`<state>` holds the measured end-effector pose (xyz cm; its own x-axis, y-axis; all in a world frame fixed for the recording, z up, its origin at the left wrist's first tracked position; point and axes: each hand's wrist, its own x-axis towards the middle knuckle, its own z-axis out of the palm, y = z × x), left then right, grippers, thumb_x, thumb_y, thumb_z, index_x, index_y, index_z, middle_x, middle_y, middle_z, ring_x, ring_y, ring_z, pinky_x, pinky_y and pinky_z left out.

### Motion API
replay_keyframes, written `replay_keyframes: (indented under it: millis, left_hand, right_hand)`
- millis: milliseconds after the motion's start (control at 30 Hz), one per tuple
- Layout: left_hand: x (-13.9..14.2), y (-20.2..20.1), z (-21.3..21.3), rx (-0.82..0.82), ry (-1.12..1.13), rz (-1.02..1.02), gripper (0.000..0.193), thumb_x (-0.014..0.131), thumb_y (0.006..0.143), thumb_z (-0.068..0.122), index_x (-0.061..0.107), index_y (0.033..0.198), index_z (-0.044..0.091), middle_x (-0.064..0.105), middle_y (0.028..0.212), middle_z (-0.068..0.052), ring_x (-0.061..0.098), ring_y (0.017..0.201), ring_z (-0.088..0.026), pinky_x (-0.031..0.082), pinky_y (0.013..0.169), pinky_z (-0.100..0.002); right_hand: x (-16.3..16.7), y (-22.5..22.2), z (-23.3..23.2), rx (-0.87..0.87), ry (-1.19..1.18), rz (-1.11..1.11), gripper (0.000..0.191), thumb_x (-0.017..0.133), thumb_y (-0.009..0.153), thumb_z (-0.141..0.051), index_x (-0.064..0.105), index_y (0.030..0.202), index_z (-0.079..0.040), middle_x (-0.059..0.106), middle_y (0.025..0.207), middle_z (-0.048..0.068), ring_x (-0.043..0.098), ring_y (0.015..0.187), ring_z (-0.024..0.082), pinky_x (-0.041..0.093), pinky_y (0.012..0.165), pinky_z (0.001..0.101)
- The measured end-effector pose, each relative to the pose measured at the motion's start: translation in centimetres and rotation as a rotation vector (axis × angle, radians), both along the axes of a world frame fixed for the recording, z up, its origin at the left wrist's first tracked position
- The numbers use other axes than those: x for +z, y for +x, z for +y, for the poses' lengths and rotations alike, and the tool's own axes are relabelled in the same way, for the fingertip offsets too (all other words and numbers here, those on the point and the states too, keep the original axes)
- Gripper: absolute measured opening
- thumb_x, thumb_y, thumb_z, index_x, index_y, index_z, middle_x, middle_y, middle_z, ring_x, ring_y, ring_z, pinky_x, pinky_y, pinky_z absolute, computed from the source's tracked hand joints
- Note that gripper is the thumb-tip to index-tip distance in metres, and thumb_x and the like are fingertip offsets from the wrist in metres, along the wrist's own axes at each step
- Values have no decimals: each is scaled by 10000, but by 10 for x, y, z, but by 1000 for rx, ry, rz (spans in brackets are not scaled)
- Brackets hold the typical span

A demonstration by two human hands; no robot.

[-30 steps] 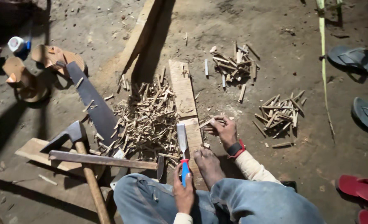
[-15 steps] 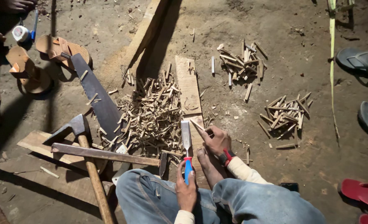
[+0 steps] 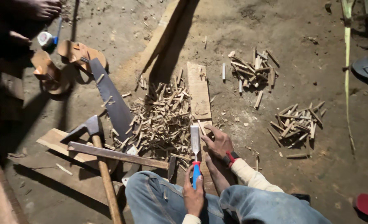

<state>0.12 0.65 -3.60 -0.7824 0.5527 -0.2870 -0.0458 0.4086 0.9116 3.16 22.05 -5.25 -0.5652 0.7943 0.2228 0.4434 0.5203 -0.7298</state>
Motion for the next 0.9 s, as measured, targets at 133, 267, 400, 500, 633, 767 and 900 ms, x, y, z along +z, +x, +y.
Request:
replay_keyframes:
  millis: [133, 267, 400, 500, 633, 767, 900]
  left_hand:
    - [-3, 0, -1, 0, 13, -26, 462, 647, 910, 190, 589, 1368, 179, 742, 1109, -162, 729, 962, -327, 541, 886, -399]
    - [-3, -1, -2, 2, 27, 3, 473, 656, 909, 182, 576, 1375, 163, 732, 1120, -161, 721, 980, -316, 532, 888, -404]
    - [2, -3, -1, -21, 29, 33, 463, 656, 914, 184, 582, 1370, 161, 731, 1104, -151, 707, 946, -307, 531, 867, -403]
    - [9, -2, 0, 16, 48, -7, 428, 655, 913, 180, 619, 1339, 159, 748, 1065, -141, 724, 912, -288, 548, 861, -396]
    - [17, -3, -1, 75, -22, -215, 465, 706, 895, 186, 632, 1354, 159, 715, 1066, -208, 684, 907, -339, 533, 853, -431]
    - [18, -3, -9, 50, 92, 67, 489, 712, 865, 152, 605, 1341, 114, 708, 1225, -153, 676, 1113, -264, 487, 989, -370]
    - [16, 1, -21, 69, 102, 168, 500, 698, 869, 143, 602, 1357, 94, 692, 1292, -179, 683, 1176, -309, 494, 1006, -389]
  right_hand:
    - [-4, -2, 4, 20, -167, -43, 328, 743, 864, -279, 751, 1171, -163, 768, 936, 149, 759, 858, 296, 595, 775, 375]
    - [-7, -5, 6, 66, -169, 113, 274, 733, 879, -226, 771, 1137, -141, 777, 1089, 149, 763, 994, 267, 585, 859, 350]
    - [-7, -1, -1, 27, -256, 153, 276, 712, 899, -189, 767, 1162, -125, 770, 1126, 134, 762, 1029, 225, 584, 891, 322]
    - [-6, -1, -8, -7, -241, 168, 271, 717, 905, -184, 765, 1163, -114, 777, 1127, 121, 761, 1028, 209, 584, 900, 313]
    - [-7, -2, -11, -11, -289, 163, 315, 740, 853, -178, 764, 1160, -112, 783, 1124, 110, 766, 998, 200, 585, 890, 306]
    - [-15, -5, -10, -91, -311, 130, 309, 740, 868, -169, 769, 1172, -126, 789, 1101, 96, 767, 968, 175, 592, 868, 303]
    - [-27, -11, -12, -152, -644, 306, 457, 740, 829, -123, 667, 1278, -162, 762, 956, 77, 733, 822, 144, 609, 736, 304]
